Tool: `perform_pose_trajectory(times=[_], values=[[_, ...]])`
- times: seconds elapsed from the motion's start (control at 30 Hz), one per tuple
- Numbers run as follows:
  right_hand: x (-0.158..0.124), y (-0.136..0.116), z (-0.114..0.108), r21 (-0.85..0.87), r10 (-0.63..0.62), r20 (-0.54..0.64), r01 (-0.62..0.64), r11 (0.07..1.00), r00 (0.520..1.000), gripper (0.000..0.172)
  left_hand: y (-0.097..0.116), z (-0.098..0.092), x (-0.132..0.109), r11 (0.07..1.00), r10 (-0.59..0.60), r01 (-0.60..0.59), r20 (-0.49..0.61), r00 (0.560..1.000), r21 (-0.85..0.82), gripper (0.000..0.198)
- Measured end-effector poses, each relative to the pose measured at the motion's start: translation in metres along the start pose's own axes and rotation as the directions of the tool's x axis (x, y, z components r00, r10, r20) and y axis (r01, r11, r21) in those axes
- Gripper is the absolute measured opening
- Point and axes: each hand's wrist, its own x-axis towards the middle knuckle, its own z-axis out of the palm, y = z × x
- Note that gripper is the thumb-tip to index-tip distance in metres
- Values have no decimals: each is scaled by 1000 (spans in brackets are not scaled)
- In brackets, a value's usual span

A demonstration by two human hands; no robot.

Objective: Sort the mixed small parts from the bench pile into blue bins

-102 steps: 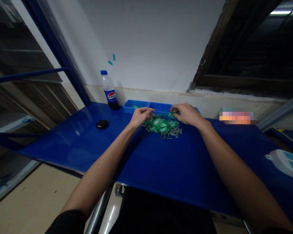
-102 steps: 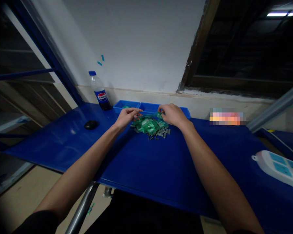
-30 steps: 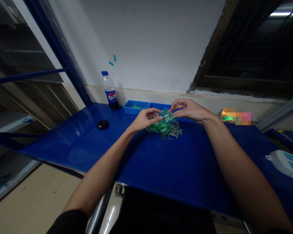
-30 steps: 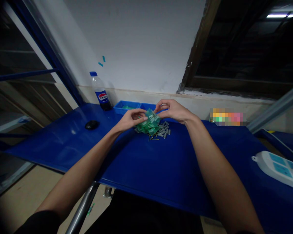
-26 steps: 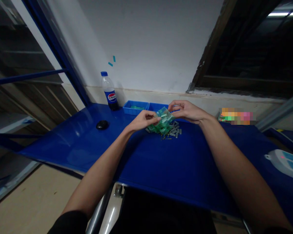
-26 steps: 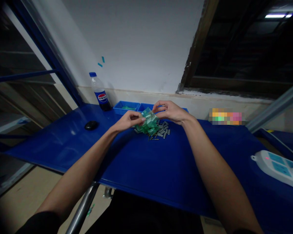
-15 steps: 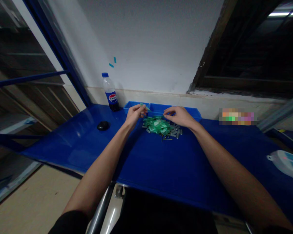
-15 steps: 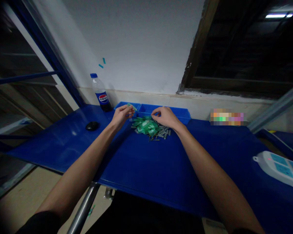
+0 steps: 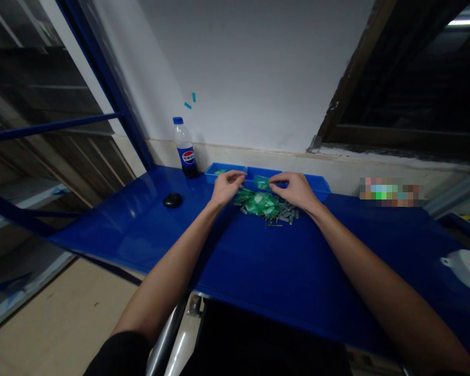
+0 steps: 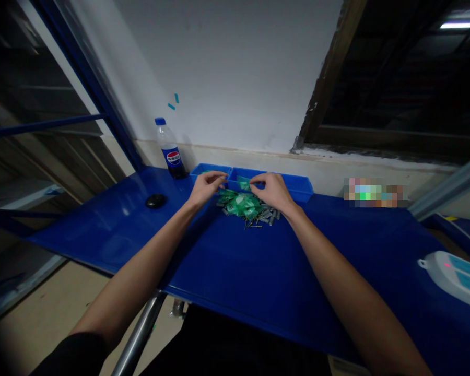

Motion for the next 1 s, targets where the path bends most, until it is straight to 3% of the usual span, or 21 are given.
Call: perform_pose_trajectory(times=[0.1,0.2,0.27,0.4,0.5,0.63,0.73,0.83,1.0], values=[[2,-5,-5,145,31,-106,-15,989,994,16,6,4,-5,982,150,-159,85,985,106,37],[5,-8,-5,414,155,-106,-98,905,982,20,13,8,-11,966,204,-229,191,960,119,38],[6,-9,-4,539,238,-75,-162,827,968,23,18,9,-14,976,191,-211,255,948,54,32],[7,-9,-3,656,317,52,-271,705,947,24,23,6,-14,992,98,-64,329,939,-113,33],[6,-4,-2,623,299,137,-317,715,944,24,19,2,-10,989,22,20,280,960,-146,39],[5,6,-2,478,250,153,-293,828,956,21,7,-2,-1,959,-105,125,89,990,-253,42],[5,10,-5,373,174,178,-230,899,969,17,2,-5,4,873,-236,187,-55,970,-450,36],[2,6,-9,269,83,252,-153,951,964,18,2,-8,5,748,-360,250,-59,931,-614,29],[-2,-5,-7,72,15,388,-46,996,922,50,-1,-11,6,626,-450,318,3,893,-712,28]])
